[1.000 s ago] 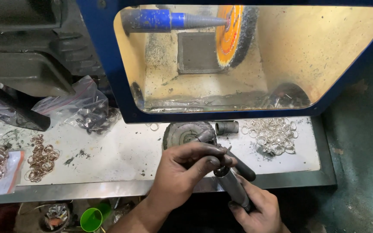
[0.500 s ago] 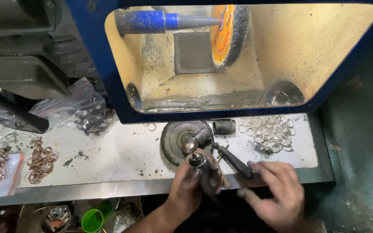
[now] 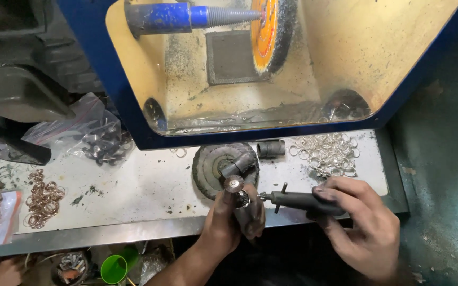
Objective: The person uses a rotary polishing tool to grind and polish small metal rings held in a cylindrical holder. They repeatedly press the rings against the tool's spinning abrasive tip, rotate the holder to access different areas, and place finished rings on the workbench.
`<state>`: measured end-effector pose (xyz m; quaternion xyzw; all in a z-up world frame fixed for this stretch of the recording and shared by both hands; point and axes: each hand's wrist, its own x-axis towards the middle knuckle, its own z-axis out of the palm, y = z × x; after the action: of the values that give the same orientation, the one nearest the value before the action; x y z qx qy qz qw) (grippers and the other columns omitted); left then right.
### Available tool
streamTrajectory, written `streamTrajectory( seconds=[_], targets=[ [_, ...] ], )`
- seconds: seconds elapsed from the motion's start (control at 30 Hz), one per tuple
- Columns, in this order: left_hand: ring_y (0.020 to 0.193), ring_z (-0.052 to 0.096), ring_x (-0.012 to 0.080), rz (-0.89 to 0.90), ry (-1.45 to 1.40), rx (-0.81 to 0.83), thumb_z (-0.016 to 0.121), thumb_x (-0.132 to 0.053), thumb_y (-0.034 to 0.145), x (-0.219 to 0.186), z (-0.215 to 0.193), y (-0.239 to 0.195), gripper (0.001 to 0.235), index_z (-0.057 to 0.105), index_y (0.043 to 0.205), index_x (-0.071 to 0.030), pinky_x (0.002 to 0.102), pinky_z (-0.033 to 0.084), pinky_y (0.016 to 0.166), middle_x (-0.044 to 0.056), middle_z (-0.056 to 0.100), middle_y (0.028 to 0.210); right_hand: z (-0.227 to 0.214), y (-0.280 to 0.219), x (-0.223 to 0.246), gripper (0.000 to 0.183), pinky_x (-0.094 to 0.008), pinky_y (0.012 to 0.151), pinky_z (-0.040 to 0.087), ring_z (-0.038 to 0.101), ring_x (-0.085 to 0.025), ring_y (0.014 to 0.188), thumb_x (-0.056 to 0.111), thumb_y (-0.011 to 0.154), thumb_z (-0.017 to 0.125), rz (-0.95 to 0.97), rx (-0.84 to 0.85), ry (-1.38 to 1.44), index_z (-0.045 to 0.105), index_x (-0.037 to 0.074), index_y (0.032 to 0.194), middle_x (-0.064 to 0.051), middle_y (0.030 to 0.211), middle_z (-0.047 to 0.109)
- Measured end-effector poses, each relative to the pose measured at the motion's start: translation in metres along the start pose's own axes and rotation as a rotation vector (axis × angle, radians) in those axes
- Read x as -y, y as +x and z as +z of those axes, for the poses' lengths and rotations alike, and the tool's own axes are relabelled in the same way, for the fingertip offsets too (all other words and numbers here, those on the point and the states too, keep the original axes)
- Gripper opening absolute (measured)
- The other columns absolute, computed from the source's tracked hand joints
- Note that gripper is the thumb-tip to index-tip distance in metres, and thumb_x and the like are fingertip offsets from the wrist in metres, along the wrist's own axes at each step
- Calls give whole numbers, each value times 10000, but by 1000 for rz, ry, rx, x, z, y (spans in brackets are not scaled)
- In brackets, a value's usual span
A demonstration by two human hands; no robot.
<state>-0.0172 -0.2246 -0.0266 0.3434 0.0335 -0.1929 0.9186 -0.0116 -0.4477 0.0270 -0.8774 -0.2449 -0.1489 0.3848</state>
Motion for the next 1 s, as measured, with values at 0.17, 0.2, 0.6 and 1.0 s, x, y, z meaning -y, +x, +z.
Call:
streamTrajectory(
  seconds=[0.17, 0.2, 0.6, 1.0],
  targets=[
    [442, 481, 182, -24, 155, -44, 482, -682, 874, -4, -1, -2, 636, 553, 736, -65, 288, 354, 419, 90, 516, 540, -4, 11, 9, 340, -356, 976, 566, 714, -270, 1026, -16, 887, 684, -49, 101, 10, 633, 13, 1222, -184, 1147, 672],
    [433, 474, 185, -31, 213, -29, 462, -686, 881, -6, 0, -2, 644, 551, 713, -71, 286, 371, 428, 81, 491, 510, -3, 11, 10, 338, -345, 979, 568, 721, -264, 1026, -14, 887, 688, -50, 105, 8, 633, 16, 1220, -180, 1150, 675],
    [445, 440, 146, -99, 324, 67, 477, -724, 870, -7, -9, -2, 668, 539, 752, -70, 262, 329, 429, 60, 478, 525, 1, -2, -22, 311, -355, 887, 613, 775, -255, 963, 239, 957, 575, -45, 196, 17, 622, 27, 1181, -119, 1105, 754],
    [422, 457, 136, -100, 374, 62, 452, -766, 860, 6, -14, 0, 725, 567, 693, -71, 258, 340, 407, 51, 502, 500, 8, 13, -5, 205, -310, 841, 619, 746, -216, 889, 163, 862, 730, -71, 120, 124, 631, 69, 1014, -110, 997, 704]
  ],
)
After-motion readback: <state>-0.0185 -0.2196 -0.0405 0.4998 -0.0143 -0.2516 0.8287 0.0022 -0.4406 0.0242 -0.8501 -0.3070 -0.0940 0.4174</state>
